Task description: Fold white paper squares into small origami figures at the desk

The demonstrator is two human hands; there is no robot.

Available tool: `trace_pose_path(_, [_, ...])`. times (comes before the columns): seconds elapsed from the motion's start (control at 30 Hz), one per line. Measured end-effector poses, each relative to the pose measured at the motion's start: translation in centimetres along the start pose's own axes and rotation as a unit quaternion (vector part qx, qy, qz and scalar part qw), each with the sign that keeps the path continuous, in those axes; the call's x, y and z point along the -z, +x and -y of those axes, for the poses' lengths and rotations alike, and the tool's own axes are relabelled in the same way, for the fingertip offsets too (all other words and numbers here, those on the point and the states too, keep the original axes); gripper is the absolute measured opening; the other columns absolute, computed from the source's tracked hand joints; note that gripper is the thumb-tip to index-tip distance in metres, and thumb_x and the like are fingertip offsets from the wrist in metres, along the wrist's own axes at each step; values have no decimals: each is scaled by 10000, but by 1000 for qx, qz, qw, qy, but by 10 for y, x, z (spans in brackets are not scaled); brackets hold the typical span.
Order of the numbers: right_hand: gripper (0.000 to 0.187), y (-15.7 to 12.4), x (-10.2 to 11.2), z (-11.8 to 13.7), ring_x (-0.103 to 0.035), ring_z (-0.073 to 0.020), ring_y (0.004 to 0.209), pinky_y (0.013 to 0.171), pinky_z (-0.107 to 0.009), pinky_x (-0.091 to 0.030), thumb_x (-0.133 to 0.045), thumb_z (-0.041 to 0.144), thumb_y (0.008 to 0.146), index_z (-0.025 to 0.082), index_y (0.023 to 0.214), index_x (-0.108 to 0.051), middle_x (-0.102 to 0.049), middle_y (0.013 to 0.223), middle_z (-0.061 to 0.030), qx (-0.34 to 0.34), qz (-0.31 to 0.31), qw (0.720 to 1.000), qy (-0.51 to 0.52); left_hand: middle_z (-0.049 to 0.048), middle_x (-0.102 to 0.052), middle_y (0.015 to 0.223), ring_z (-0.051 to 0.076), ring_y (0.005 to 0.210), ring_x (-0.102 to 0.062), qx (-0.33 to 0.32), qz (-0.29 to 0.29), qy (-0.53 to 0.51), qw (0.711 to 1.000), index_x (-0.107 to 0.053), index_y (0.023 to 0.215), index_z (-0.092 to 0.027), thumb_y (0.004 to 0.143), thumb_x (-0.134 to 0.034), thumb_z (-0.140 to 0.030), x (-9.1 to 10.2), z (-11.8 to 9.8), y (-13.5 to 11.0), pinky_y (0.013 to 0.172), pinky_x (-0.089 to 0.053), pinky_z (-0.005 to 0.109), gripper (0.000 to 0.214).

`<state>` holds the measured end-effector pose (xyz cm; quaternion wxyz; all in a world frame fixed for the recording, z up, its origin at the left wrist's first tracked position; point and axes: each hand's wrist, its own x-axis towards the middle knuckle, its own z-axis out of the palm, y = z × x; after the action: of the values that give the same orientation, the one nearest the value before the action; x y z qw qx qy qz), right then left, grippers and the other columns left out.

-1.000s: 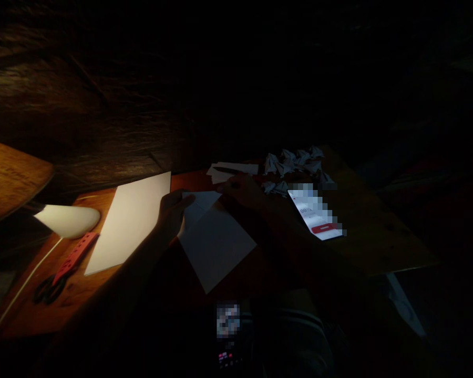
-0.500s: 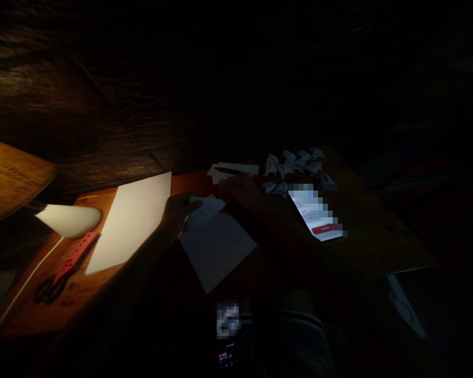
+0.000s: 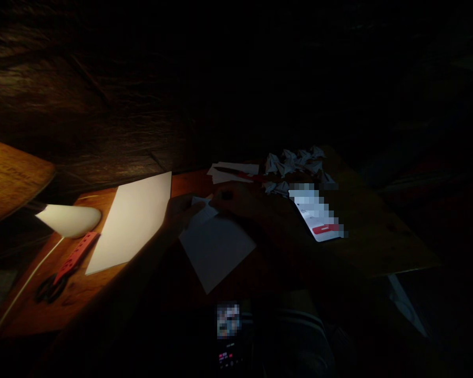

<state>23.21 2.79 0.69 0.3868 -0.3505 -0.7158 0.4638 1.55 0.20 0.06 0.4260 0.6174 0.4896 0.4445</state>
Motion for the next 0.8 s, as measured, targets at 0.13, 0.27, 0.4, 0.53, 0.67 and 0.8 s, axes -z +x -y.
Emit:
trace_pose_path(0.13, [150,-2,-4,1,-657,-178,799,747,-290,-485,-700,322,838,188,770,-711,-744,838,-45,39,-20,998,-40,-6,-631,655,117,592,-536,-84,-29,21,996,-729,680,-193,749,-822,-375,1,-2,1,529,-396,221,216])
trace_pose_path(0.27, [136,-6,-4,8,-622,-166,750,691,-285,-416,-688,301,872,188,808,-728,-717,816,-40,89,-44,987,-130,26,-728,803,143,720,-634,-156,-49,52,985,-806,739,-218,797,-833,-376,5,-10,-1,687,-517,256,171])
trace_pose_path(0.4, [195,-10,-4,13,-617,-171,753,672,-296,-395,-673,357,914,191,821,-716,-716,857,-56,118,-48,975,-181,39,-767,823,159,759,-682,-185,-49,96,977,-843,765,-241,839,-843,-381,9,-17,-3,741,-551,278,158])
trace_pose_path(0.53, [270,-12,-5,13,-669,-206,837,734,-324,-452,-644,425,973,188,878,-730,-750,924,-91,161,-48,965,-201,41,-771,765,157,705,-694,-235,-35,136,962,-840,731,-245,858,-849,-394,12,-19,-6,678,-549,270,196])
trace_pose_path(0.67, [302,-10,-4,10,-694,-228,873,776,-352,-485,-610,423,1015,181,895,-746,-775,936,-108,217,-60,941,-252,37,-795,804,146,719,-718,-317,-52,179,930,-855,792,-249,909,-824,-352,13,-17,-8,665,-559,255,158])
trace_pose_path(0.8, [250,-9,-4,9,-722,-233,905,792,-362,-503,-600,352,1025,189,922,-759,-804,958,-99,284,-70,915,-277,34,-811,841,139,762,-742,-404,-76,215,886,-857,844,-241,914,-834,-268,14,-16,-8,681,-579,248,78])
